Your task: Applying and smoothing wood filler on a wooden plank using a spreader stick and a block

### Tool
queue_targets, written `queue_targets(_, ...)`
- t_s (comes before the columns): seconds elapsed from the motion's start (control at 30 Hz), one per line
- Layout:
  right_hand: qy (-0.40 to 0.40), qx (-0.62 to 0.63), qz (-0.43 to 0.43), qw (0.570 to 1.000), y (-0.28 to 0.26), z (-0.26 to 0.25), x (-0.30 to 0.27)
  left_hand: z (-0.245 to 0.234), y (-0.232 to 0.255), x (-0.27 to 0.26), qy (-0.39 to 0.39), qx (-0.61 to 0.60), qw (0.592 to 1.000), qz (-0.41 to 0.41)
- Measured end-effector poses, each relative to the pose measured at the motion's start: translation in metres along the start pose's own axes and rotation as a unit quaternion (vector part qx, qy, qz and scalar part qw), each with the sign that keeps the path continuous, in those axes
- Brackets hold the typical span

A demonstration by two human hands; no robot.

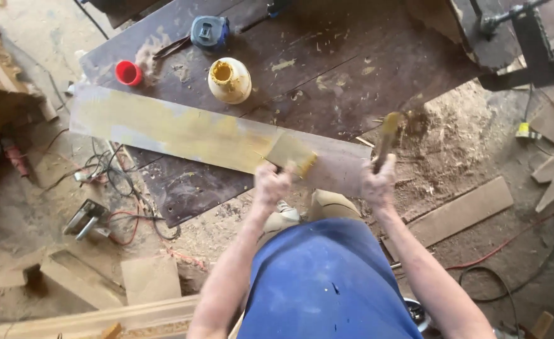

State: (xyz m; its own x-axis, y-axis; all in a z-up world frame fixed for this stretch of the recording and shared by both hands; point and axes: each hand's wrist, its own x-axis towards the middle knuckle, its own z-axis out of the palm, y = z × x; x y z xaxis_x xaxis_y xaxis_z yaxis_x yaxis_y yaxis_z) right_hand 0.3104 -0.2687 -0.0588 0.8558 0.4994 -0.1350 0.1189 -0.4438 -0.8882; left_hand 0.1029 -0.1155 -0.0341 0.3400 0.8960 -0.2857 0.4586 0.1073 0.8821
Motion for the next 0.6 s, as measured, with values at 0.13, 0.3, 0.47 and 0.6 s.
queue_targets(0.13, -0.056, -0.029, 0.021, 0.998, 0.010, -0.003, 0.010, -0.034, -0.084, 0.054, 0.047, -0.052, 0.989, -0.129)
queue_targets(0.3, -0.122, -0.016, 0.067, 0.990, 0.004, -0.013, 0.018, -0.053, 0.023, 0.052, 0.127, -0.030, 0.983, -0.131)
queue_targets(0.47, -0.163, -0.016, 0.083, 0.983, 0.036, -0.005, 0.027, 0.011, 0.045, 0.025, 0.148, -0.004, 0.974, -0.174)
queue_targets(0.6, -0.185, -0.009, 0.090, 0.979, 0.035, -0.011, 0.031, -0.034, 0.086, 0.026, 0.153, -0.042, 0.968, -0.194)
